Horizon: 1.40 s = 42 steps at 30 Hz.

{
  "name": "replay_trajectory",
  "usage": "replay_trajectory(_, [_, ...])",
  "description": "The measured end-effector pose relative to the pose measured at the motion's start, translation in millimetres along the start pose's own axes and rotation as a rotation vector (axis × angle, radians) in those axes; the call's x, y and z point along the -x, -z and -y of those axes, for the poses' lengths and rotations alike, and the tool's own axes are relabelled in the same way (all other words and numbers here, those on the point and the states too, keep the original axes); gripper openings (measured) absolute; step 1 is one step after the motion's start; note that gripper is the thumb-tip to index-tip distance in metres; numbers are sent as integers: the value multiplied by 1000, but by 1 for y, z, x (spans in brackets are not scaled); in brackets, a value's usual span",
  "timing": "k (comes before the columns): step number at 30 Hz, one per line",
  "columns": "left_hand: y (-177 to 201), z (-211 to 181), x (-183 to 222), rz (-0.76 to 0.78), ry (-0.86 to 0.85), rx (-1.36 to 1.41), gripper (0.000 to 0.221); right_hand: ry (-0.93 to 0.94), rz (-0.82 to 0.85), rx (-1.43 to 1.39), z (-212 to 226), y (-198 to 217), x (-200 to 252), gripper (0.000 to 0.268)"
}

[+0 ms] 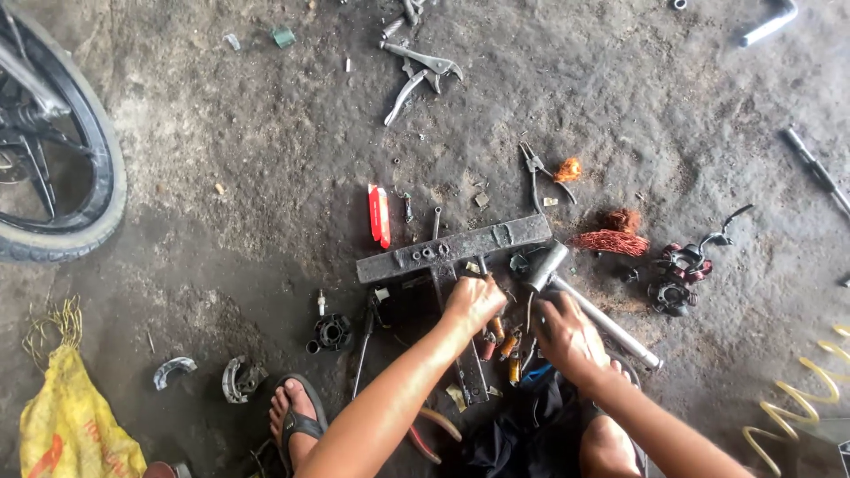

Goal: Repairing a motorcycle engine component on a stand using a hammer and punch.

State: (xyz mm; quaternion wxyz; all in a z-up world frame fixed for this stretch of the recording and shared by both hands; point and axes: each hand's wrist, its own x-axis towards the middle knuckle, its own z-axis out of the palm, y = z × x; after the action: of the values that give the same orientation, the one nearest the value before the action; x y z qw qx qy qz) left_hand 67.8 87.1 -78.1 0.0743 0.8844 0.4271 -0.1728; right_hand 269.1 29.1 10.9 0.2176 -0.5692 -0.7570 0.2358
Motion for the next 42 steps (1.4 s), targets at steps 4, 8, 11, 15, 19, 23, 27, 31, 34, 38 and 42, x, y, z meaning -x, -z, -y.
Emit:
replay_trajectory(4, [-8,14,15,-71,-79,-59,7,-154,116,-192,-9,-22,7,31])
replay_trajectory(8, [62,34,70,-709,-220,292,11,-497,448,-748,-8,-29,-7,34])
replay_trajectory(11, [74,40,100,-746,-259,398,12,-979,566,-1450,24,-21,-18,34])
replay_trajectory(15, [71,40,125,-764,-218,376,12,-977,525,-1529,9,-81,-3,25])
replay_trajectory(19, [52,45,134,-788,-159,369,15,-942,500,-1479,23,-90,-10,26])
replay_trajectory(23, [49,42,136,-761,-82,374,22,-753,460,-1079,40,-88,-14,26])
replay_trajectory(27, [75,45,139,-696,-65,453,29,-769,357,-1009,54,-91,-13,21])
replay_trajectory(31, [41,50,139,-731,316,905,26,-821,340,-902,62,-88,-20,19])
replay_trajectory(34, [7,49,136,-744,661,1484,22,-834,360,-897,61,-85,-24,19])
replay_trajectory(38, [-8,38,133,-915,459,2154,33,-817,423,-841,58,-79,-26,22])
replay_trajectory(42, [48,22,132,-752,512,2070,30,-745,423,-802,43,-71,-21,22])
